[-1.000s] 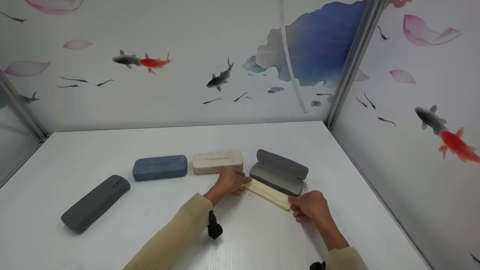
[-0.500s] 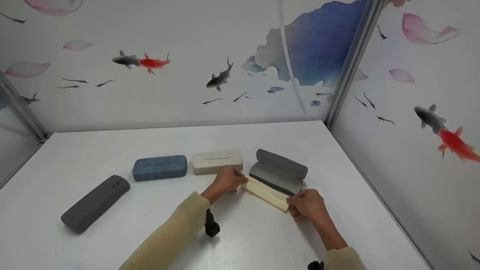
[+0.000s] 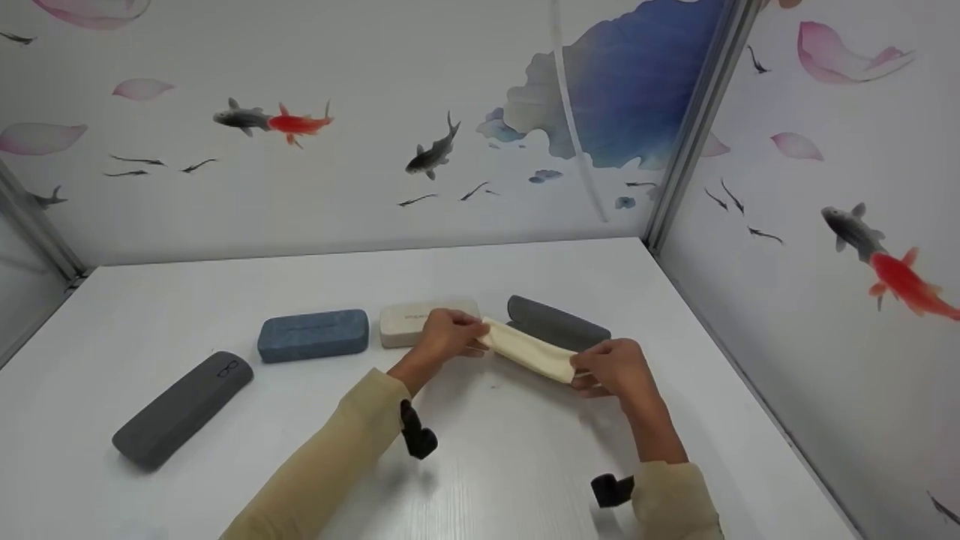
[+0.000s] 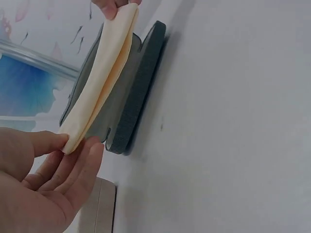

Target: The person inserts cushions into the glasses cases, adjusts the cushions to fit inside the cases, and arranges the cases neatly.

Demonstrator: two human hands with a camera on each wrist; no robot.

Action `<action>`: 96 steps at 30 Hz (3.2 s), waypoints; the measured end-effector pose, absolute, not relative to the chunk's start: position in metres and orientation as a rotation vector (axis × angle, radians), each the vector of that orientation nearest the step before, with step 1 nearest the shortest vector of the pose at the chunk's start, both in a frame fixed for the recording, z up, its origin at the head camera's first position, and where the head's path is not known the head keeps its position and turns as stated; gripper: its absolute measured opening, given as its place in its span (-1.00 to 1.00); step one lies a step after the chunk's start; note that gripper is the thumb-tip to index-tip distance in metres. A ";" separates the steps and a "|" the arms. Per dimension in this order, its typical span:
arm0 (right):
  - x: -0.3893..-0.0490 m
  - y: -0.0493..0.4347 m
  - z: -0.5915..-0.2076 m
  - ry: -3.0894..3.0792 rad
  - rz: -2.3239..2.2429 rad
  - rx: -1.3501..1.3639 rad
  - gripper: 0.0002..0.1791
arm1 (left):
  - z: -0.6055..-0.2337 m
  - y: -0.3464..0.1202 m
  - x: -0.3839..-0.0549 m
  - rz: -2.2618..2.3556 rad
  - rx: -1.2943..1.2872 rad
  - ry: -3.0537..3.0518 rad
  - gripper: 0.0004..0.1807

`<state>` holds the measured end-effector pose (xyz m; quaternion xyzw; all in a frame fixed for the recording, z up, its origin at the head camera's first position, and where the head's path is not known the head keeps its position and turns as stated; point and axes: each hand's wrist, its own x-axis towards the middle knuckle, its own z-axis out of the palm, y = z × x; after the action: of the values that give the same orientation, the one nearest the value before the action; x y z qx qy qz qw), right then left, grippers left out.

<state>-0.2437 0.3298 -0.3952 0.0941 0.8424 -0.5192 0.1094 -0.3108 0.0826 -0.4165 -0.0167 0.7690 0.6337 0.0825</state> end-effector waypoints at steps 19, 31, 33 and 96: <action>-0.259 0.353 -0.398 2.234 -1.755 0.382 -0.38 | -0.427 0.109 -0.329 2.008 -0.139 2.312 -0.84; -0.263 0.350 -0.407 2.179 -1.854 0.559 -0.61 | -0.435 0.116 -0.335 2.059 -0.229 2.229 -0.80; -0.263 0.351 -0.408 2.183 -1.850 0.584 -0.60 | -0.436 0.116 -0.335 2.057 -0.226 2.208 -0.79; -0.281 0.345 -0.419 2.365 -1.748 0.639 0.12 | -0.409 0.127 -0.329 1.724 -0.076 2.527 -0.48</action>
<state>-0.2806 0.3447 -0.4190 0.2118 0.7842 -0.5795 0.0659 -0.3291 0.1273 -0.4091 -0.0248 0.8251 0.5629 0.0409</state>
